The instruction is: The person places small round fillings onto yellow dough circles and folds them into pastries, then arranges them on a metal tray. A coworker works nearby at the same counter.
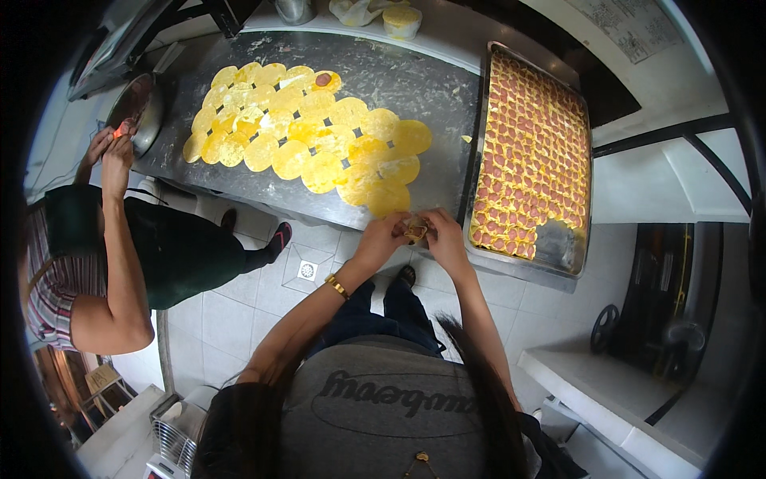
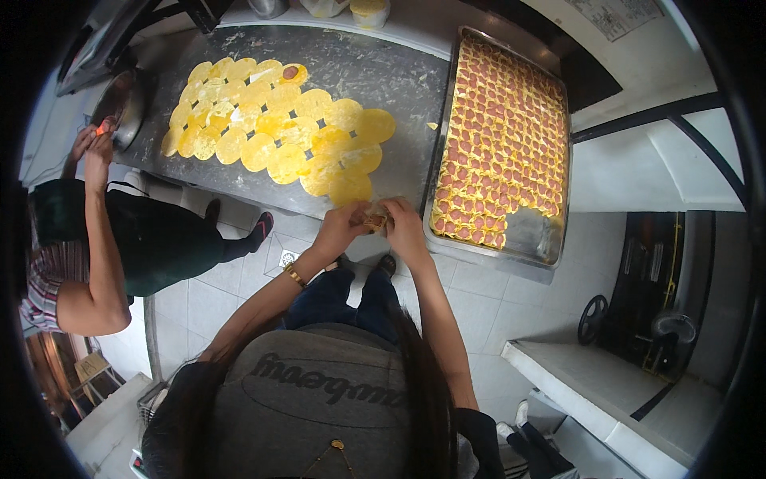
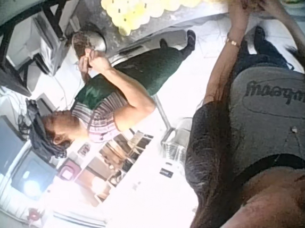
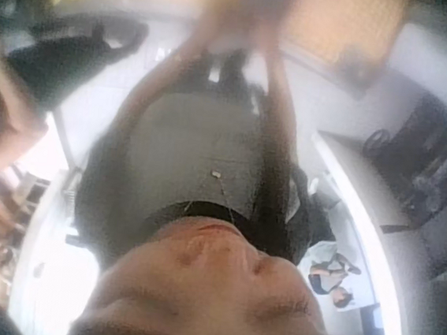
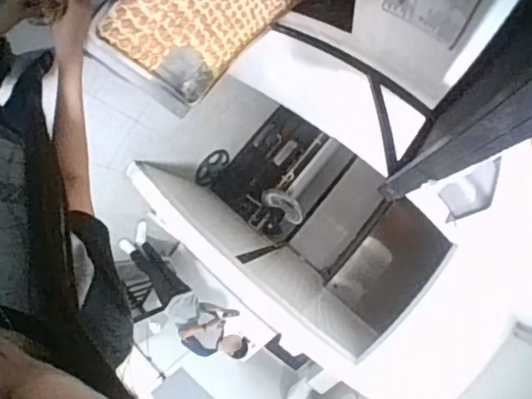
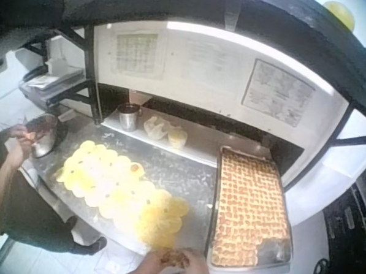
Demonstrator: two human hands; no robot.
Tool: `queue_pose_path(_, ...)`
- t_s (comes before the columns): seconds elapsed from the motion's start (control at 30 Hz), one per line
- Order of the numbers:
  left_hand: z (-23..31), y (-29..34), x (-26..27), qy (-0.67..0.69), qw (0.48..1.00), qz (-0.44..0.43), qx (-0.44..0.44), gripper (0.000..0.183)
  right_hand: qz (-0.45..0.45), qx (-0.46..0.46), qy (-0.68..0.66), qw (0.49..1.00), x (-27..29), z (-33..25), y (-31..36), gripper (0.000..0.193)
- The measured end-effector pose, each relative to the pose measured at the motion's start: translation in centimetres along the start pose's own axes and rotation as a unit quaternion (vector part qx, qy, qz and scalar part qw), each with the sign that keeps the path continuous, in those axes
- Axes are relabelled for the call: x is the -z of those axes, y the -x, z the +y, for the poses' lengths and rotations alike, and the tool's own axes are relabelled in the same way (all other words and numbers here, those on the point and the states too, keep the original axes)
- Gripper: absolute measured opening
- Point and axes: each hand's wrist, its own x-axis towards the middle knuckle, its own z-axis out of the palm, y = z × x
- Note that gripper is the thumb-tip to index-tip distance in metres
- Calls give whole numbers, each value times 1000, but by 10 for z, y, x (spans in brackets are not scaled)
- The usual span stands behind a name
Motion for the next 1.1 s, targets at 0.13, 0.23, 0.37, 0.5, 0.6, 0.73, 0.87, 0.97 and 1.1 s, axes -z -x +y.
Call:
queue_pose_path(0.13,-12,1,-3,-43,999,-32,-10,34,-12,-38,6,999,0,-4,12,29)
queue_pose_path(0.23,-7,-4,-7,-46,998,-21,-28,27,-20,-27,3,999,0,-6,8,30)
queue_pose_path(0.37,6,-11,-13,-130,991,4,-4,24,23,26,9,999,0,5,-1,30)
queue_pose_path(0.5,-3,-7,-21,-50,998,47,-3,28,37,10,43,998,0,0,3,30)
queue_pose_path(0.6,-10,-5,-26,-17,999,47,-4,32,13,-8,19,1000,-3,-1,2,25)
queue_pose_path(0.73,-3,-2,-21,-37,999,40,-1,31,12,28,4,1000,2,5,-1,23)
queue_pose_path(0.87,-8,-3,-24,-46,996,61,-46,28,-3,20,32,999,1,3,0,25)
queue_pose_path(0.97,-4,-4,-25,-71,996,51,-24,26,-31,29,11,999,5,4,-5,27)
queue_pose_path(1.1,0,-3,-27,-60,991,95,-75,23,41,86,93,991,1,6,0,28)
